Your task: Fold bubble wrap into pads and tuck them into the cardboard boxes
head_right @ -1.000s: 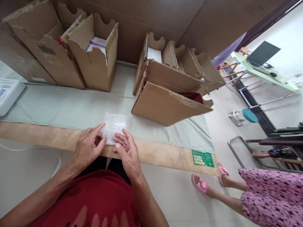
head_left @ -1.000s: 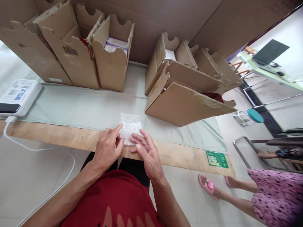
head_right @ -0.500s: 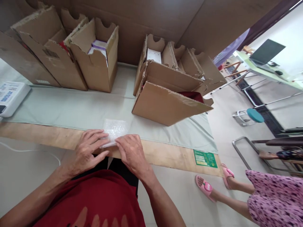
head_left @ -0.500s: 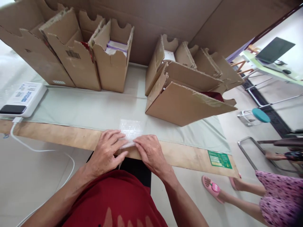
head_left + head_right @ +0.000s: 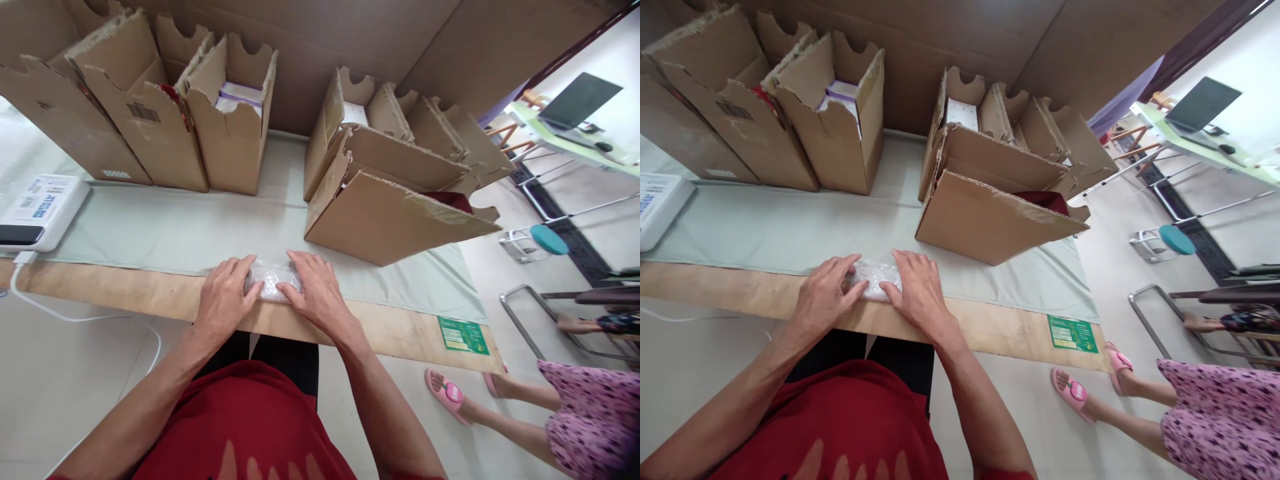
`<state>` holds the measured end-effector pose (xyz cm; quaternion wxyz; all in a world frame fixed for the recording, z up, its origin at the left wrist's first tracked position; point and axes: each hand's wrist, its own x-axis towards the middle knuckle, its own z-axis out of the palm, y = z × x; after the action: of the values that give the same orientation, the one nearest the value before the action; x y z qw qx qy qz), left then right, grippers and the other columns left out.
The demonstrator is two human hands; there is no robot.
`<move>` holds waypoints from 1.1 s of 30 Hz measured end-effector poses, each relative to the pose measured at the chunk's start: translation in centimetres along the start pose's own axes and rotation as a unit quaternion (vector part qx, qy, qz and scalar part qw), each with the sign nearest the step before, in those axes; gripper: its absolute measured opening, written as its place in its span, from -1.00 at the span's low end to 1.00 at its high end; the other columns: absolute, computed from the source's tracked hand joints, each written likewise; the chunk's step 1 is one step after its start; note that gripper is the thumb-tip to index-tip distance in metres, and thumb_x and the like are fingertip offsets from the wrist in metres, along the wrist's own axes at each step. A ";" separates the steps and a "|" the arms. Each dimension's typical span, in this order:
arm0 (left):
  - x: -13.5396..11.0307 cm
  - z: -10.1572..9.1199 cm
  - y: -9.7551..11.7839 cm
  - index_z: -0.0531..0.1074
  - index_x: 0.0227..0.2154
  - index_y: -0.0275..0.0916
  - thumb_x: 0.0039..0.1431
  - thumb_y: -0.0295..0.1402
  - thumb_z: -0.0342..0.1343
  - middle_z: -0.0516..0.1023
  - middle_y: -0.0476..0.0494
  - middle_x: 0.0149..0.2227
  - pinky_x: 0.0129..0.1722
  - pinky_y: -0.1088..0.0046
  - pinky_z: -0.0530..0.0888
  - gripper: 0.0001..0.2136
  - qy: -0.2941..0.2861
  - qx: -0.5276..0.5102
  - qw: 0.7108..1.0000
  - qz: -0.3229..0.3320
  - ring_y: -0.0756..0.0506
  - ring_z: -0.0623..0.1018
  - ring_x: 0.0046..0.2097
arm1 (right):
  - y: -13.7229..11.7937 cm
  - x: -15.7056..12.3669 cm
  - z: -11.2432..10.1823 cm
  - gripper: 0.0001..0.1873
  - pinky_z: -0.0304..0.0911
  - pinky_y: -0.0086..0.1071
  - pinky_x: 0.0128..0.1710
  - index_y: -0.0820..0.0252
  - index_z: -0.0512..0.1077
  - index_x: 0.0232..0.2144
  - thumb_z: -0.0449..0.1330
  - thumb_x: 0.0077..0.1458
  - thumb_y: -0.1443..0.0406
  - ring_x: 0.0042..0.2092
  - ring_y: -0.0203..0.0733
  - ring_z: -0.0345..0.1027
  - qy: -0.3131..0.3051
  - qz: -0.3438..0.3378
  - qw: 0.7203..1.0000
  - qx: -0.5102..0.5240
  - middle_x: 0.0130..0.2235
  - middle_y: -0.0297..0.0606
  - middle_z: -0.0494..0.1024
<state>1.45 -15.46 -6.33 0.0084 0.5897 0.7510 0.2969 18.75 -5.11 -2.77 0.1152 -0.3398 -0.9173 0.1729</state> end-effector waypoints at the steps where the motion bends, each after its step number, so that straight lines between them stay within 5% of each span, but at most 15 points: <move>1: -0.1 0.1 0.0 0.46 0.07 -0.25 0.27 -0.36 0.16 0.59 -0.18 -0.23 -0.11 0.23 0.52 -0.68 0.002 0.001 1.000 0.003 -0.21 0.58 -0.19 | -0.1 0.5 -0.2 -0.52 0.24 0.02 0.10 0.22 0.40 0.19 0.26 0.25 0.26 0.10 0.16 0.37 -0.027 -0.005 1.000 -0.004 0.10 0.02 0.56; 5: -0.9 -0.2 -0.1 0.44 0.09 -0.23 0.30 -0.30 0.14 0.59 -0.19 -0.20 -0.11 0.24 0.55 -0.67 0.040 -0.068 0.997 -0.009 -0.18 0.59 -0.19 | -0.3 1.6 -0.5 -0.85 0.25 -0.12 0.02 0.17 0.52 -0.18 0.29 0.16 0.37 -0.08 -0.01 0.41 -0.079 -0.005 0.995 0.065 -0.19 -0.19 0.61; 8: -1.7 -1.0 0.3 0.42 0.12 -0.24 0.27 -0.21 0.17 0.62 -0.25 -0.07 -0.12 0.27 0.59 -0.60 0.060 -0.164 0.983 -0.058 -0.18 0.63 -0.13 | -0.6 0.3 -0.6 -0.91 0.27 -0.24 -0.09 0.13 0.44 -0.30 0.30 0.12 0.36 -0.20 -0.14 0.41 0.010 0.028 0.975 0.220 -0.29 -0.32 0.55; 11: -1.8 -2.0 1.3 0.48 0.07 -0.23 0.31 -0.22 0.13 0.68 -0.16 -0.16 -0.21 0.35 0.60 -0.67 -0.029 -0.275 0.957 -0.085 -0.15 0.66 -0.19 | -1.2 -2.2 -0.7 -0.91 0.29 -0.30 -0.17 0.11 0.38 -0.33 0.26 0.15 0.29 -0.23 -0.18 0.41 0.101 0.062 0.936 0.332 -0.30 -0.35 0.51; 13: -1.5 -2.4 2.2 0.54 -0.07 -0.20 0.34 -0.30 0.07 0.68 -0.09 -0.25 -0.27 0.41 0.58 -0.78 -0.071 -0.309 0.947 -0.055 -0.11 0.66 -0.25 | -1.4 -3.9 -1.2 -0.90 0.31 -0.28 -0.15 0.10 0.38 -0.33 0.26 0.15 0.27 -0.21 -0.15 0.41 0.103 0.070 0.938 0.325 -0.29 -0.34 0.51; 19: 0.4 -1.8 5.1 0.51 -0.24 -0.19 0.24 -0.59 -0.02 0.64 -0.06 -0.30 -0.23 0.38 0.51 -0.76 -0.039 -0.234 0.961 0.143 -0.08 0.61 -0.26 | -0.3 -6.2 -4.9 -0.56 0.35 -0.11 -0.01 0.06 0.43 0.08 0.34 0.14 0.26 -0.03 0.01 0.46 0.110 0.003 0.980 0.168 0.02 -0.15 0.59; 21: 0.9 -1.8 6.2 0.50 -0.22 -0.18 0.24 -0.60 -0.03 0.63 -0.07 -0.30 -0.21 0.34 0.52 -0.75 -0.051 -0.234 0.952 0.188 -0.09 0.60 -0.26 | 0.3 -6.1 -6.3 -0.79 0.34 -0.15 -0.11 0.06 0.51 -0.09 0.24 0.22 0.36 -0.14 -0.04 0.47 0.091 -0.039 0.988 0.117 -0.16 -0.22 0.64; 24: 2.6 -2.5 7.9 0.45 0.04 -0.18 0.27 -0.45 0.10 0.63 -0.21 -0.08 -0.03 0.21 0.56 -0.71 -0.035 -0.237 0.948 0.208 -0.18 0.60 -0.05 | 1.4 -6.3 -8.7 -0.83 0.34 -0.23 -0.24 0.07 0.52 -0.27 0.16 0.27 0.42 -0.26 -0.10 0.45 0.109 -0.068 0.988 0.091 -0.32 -0.29 0.62; 28: 8.1 -3.3 10.2 0.26 0.27 -0.17 0.29 -0.33 0.18 0.36 -0.38 0.31 0.29 -0.05 0.37 -0.49 0.106 -0.164 0.955 0.225 -0.35 0.32 0.38 | 2.7 -6.8 -13.5 -0.93 0.31 -0.31 -0.40 0.00 0.56 -0.21 0.28 0.26 0.30 -0.33 -0.15 0.47 0.261 -0.029 0.963 0.068 -0.32 -0.34 0.62; 31: 12.8 -2.5 11.3 0.34 0.20 -0.20 0.24 -0.43 0.18 0.23 -0.39 0.40 0.33 -0.16 0.28 -0.54 0.153 -0.117 0.955 0.224 -0.42 0.17 0.46 | 3.6 -5.8 -17.6 -0.90 0.17 -0.31 -0.51 -0.01 0.59 -0.27 0.42 0.14 0.20 -0.48 -0.20 0.30 0.479 0.025 0.877 -0.018 -0.47 -0.39 0.49; 33: 14.3 -1.6 11.5 0.46 -0.01 -0.22 0.22 -0.51 0.13 0.30 -0.35 0.36 0.31 -0.15 0.31 -0.72 0.155 -0.115 0.955 0.223 -0.42 0.21 0.44 | 4.5 -4.3 -20.0 -0.86 0.19 -0.28 -0.48 0.04 0.58 -0.32 0.44 0.12 0.17 -0.48 -0.20 0.26 0.557 -0.002 0.829 -0.052 -0.48 -0.38 0.45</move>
<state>6.67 -1.93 5.11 -0.1064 0.6843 0.5528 0.4635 31.16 0.02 13.28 0.5891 -0.3819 -0.7058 -0.0941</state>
